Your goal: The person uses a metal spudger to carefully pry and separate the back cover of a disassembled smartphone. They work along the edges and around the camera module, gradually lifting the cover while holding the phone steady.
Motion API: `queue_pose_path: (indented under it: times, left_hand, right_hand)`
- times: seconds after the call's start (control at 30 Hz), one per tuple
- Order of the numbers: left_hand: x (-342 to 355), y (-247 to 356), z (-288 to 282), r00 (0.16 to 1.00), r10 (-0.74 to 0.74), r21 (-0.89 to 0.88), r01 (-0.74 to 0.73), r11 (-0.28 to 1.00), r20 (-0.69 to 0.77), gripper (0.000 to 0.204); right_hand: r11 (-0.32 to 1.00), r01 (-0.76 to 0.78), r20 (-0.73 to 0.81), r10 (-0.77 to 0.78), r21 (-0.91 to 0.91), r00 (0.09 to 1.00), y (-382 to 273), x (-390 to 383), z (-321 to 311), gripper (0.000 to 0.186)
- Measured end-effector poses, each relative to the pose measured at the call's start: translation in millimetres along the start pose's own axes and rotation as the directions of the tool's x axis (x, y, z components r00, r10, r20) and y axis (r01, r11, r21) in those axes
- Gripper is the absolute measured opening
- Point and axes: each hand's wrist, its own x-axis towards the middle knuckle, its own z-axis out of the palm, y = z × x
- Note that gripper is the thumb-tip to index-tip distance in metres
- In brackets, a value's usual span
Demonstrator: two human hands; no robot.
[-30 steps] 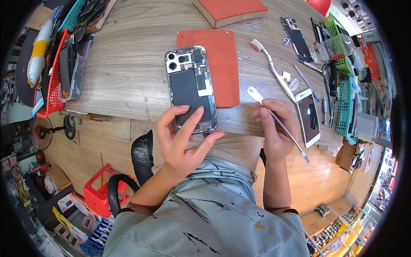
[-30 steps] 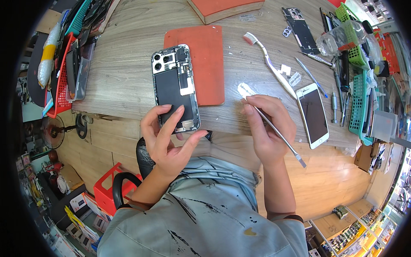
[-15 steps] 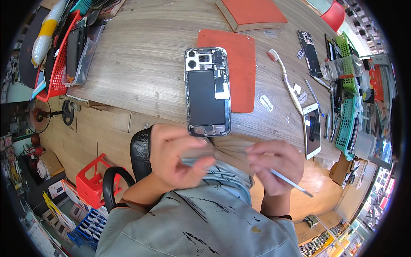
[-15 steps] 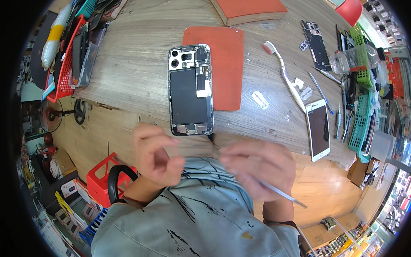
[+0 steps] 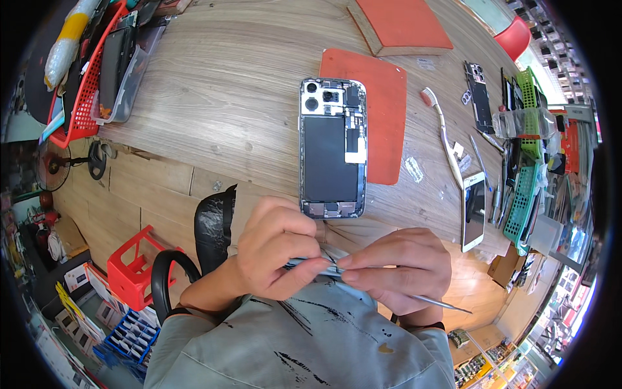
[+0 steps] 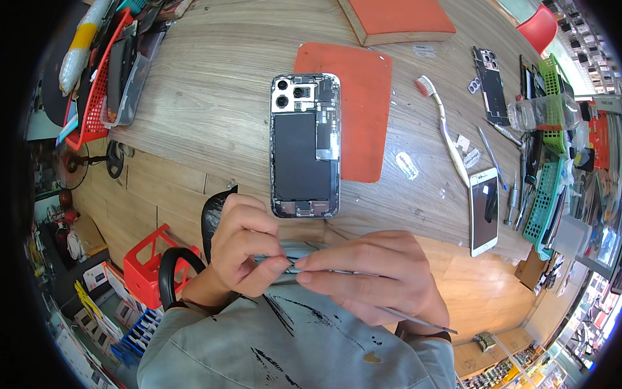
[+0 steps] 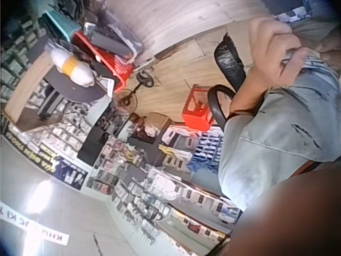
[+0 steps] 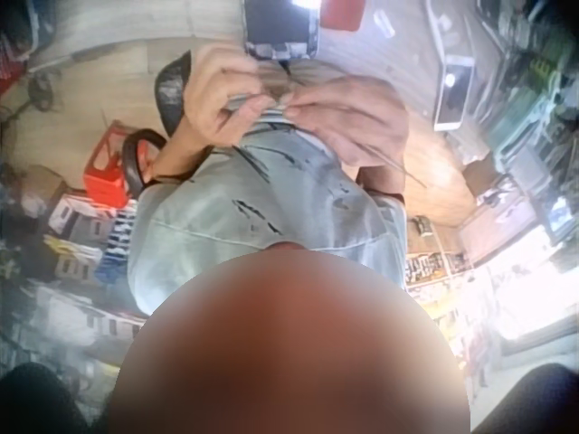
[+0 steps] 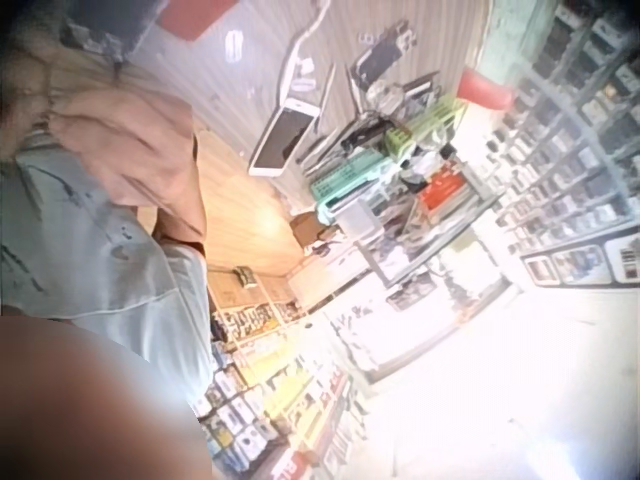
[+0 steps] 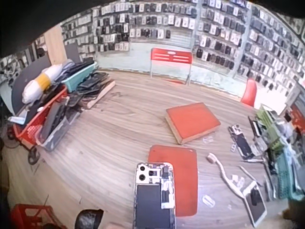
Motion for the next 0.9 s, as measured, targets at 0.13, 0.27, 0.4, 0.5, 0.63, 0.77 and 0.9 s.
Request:
queue_pose_path:
  times: [0.13,0.27,0.4,0.5,0.63,0.77,0.9]
  left_hand:
    - [-17.0,-18.5,-15.5,0.999,0.025,0.046,-0.023,0.999,-0.047,0.016]
    - [-32.8,-30.3,-7.1,0.935,-0.182,-0.254,0.105,0.962,-0.304,0.010]
    - [-30.8,-29.1,2.7,0.867,-0.347,-0.281,0.254,0.925,-0.357,0.038]
    - [-19.8,-22.2,3.5,0.843,-0.482,-0.342,0.392,0.854,-0.238,0.038]
    - [-8.5,-12.3,2.9,0.731,-0.682,-0.472,0.605,0.641,0.009,0.024]
    - [-5.0,-12.4,-1.5,0.702,-0.699,-0.547,0.642,0.537,0.139,0.017]
    - [-2.2,-14.2,-0.9,0.628,-0.750,-0.573,0.700,0.427,0.208,0.016]
  right_hand:
    - [0.999,-0.041,-0.066,0.041,0.004,0.997,2.0,-0.2,-5.7,0.013]
    - [0.974,-0.225,-0.378,0.218,0.028,0.900,2.1,1.3,5.0,0.020]
    - [0.802,-0.247,-0.243,0.132,-0.544,0.961,16.8,22.1,1.5,0.026]
    - [0.714,-0.176,-0.106,0.142,-0.678,0.984,23.8,39.3,14.3,0.040]
    - [0.626,-0.069,0.010,0.121,-0.777,0.993,33.2,55.6,34.6,0.050]
    - [0.766,0.015,0.109,0.072,-0.643,0.991,30.6,55.5,23.5,0.059]
    - [0.867,0.031,0.081,0.010,-0.497,0.997,27.1,48.8,14.3,0.061]
